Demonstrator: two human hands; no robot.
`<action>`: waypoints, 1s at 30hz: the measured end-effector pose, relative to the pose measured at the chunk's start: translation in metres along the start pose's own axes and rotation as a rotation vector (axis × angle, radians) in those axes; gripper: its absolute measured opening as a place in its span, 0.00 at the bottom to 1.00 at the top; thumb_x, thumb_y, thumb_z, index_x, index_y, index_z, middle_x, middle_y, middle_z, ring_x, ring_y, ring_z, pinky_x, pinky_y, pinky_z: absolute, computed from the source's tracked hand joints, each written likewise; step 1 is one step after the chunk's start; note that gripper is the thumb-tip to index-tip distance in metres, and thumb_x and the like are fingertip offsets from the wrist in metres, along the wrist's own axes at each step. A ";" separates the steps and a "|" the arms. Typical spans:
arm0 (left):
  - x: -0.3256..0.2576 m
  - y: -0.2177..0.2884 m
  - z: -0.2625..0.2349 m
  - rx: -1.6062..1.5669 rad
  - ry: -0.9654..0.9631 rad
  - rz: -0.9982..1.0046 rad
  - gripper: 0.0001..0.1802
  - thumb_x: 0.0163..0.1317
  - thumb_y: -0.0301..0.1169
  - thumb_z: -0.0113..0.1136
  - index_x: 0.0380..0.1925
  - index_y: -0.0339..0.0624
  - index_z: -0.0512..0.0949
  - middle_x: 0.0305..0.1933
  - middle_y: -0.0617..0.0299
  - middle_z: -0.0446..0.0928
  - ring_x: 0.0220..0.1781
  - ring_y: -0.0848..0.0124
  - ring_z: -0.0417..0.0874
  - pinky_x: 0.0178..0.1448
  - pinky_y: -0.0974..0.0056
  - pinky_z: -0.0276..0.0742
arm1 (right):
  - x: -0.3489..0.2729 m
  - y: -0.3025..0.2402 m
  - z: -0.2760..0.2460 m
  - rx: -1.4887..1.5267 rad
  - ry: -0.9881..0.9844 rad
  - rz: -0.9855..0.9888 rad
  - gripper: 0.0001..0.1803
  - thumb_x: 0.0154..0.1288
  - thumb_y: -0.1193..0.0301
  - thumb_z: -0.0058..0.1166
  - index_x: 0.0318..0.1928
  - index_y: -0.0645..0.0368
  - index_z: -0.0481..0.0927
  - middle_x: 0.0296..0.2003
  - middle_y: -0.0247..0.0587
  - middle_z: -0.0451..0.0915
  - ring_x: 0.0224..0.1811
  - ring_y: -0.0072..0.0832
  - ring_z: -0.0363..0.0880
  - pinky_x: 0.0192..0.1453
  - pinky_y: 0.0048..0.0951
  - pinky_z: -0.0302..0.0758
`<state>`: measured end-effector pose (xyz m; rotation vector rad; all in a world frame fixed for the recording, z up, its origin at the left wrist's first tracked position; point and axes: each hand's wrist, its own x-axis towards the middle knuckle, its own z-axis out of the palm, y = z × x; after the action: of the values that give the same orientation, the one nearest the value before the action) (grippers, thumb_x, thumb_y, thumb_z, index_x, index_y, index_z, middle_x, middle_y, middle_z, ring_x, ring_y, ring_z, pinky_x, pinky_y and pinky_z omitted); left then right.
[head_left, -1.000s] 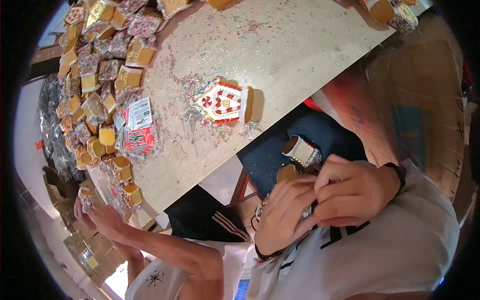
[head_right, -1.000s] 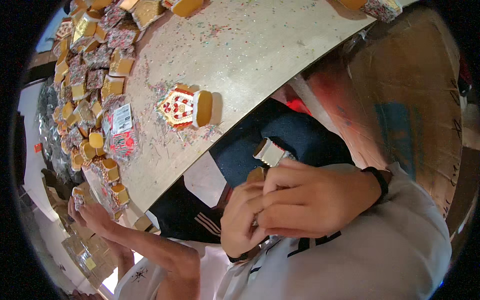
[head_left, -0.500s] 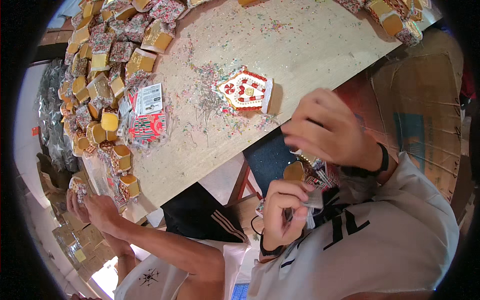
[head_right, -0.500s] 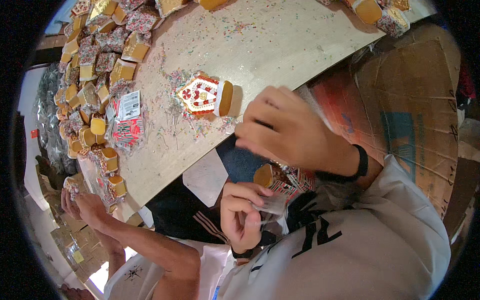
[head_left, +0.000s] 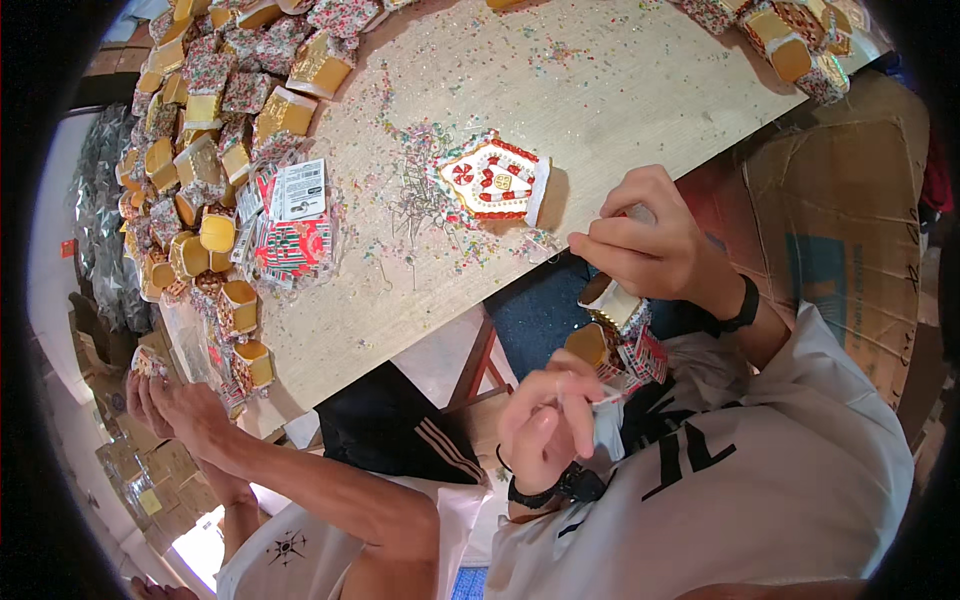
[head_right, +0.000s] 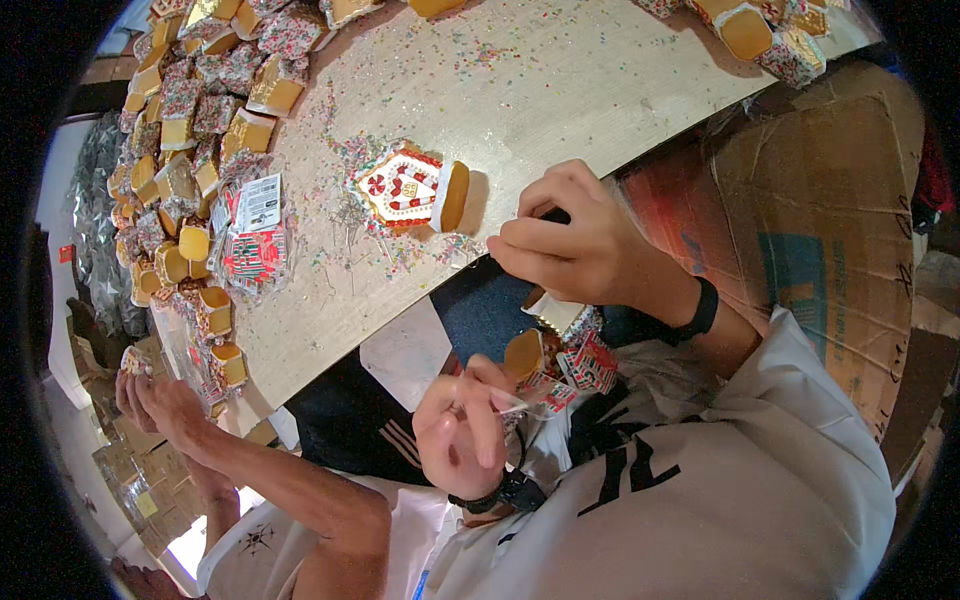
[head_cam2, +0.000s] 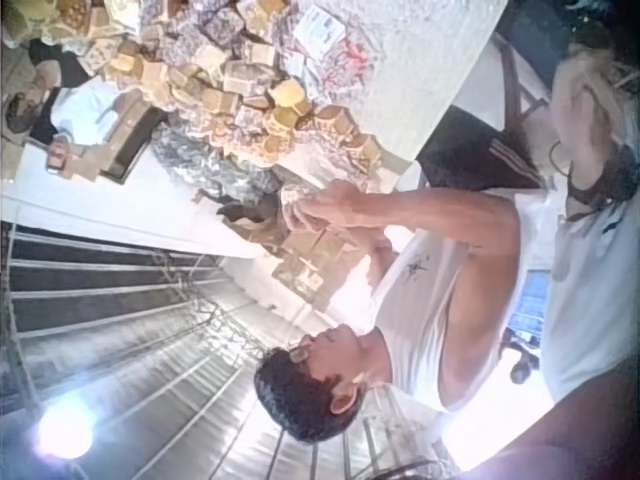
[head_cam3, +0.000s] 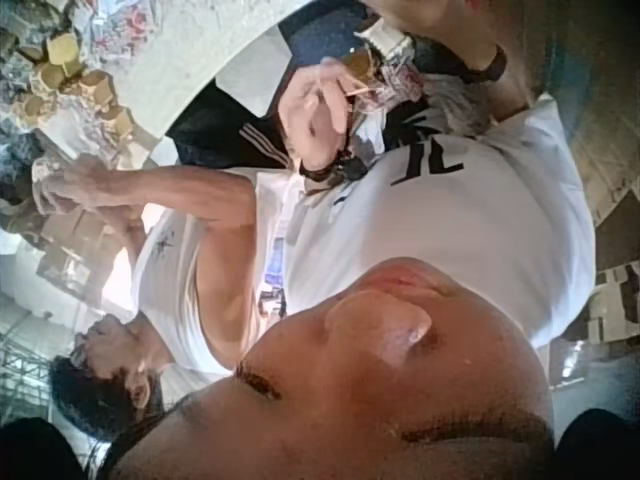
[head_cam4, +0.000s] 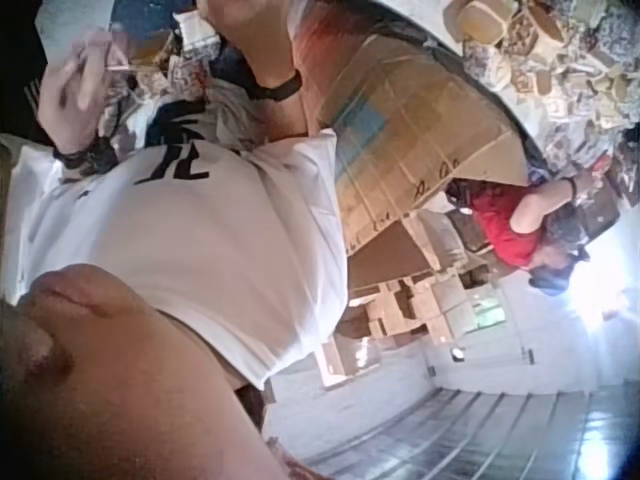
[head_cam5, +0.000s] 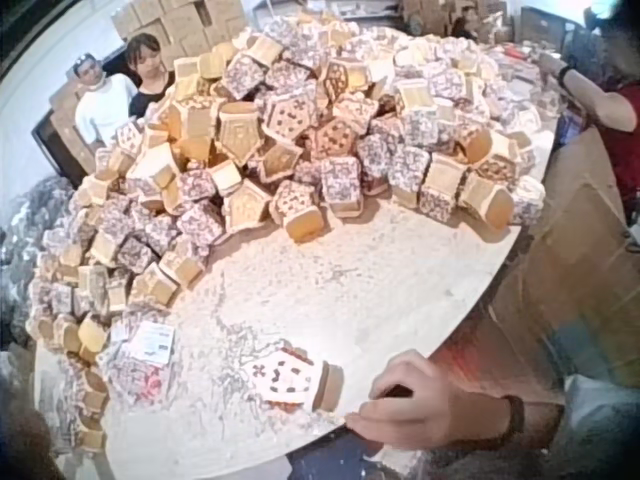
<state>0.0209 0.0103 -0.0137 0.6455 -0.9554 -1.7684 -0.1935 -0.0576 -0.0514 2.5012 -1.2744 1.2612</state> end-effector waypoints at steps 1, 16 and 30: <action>0.001 -0.001 0.001 0.018 0.036 -0.006 0.23 0.69 0.39 0.43 0.46 0.27 0.76 0.14 0.63 0.71 0.34 0.70 0.70 0.51 0.60 0.65 | -0.002 0.001 0.000 0.036 0.000 0.008 0.10 0.51 0.75 0.63 0.36 0.56 0.83 0.36 0.29 0.77 0.37 0.32 0.75 0.43 0.35 0.70; 0.000 0.004 0.006 0.179 0.058 -0.247 0.23 0.66 0.19 0.55 0.62 0.32 0.71 0.48 0.45 0.82 0.49 0.68 0.82 0.58 0.65 0.73 | -0.009 -0.020 -0.051 0.542 -0.174 -0.013 0.17 0.40 0.72 0.61 0.37 0.54 0.78 0.36 0.33 0.75 0.36 0.37 0.73 0.40 0.36 0.69; 0.010 0.010 0.028 1.213 0.030 0.130 0.12 0.49 0.18 0.69 0.36 0.39 0.83 0.34 0.57 0.81 0.38 0.64 0.81 0.44 0.65 0.75 | -0.004 -0.036 -0.057 0.189 -0.181 -0.142 0.12 0.42 0.70 0.61 0.31 0.53 0.74 0.31 0.31 0.71 0.34 0.28 0.72 0.39 0.30 0.71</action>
<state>0.0003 0.0074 0.0102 1.2861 -1.9807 -0.8997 -0.2059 -0.0093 -0.0058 2.8385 -1.0284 1.1986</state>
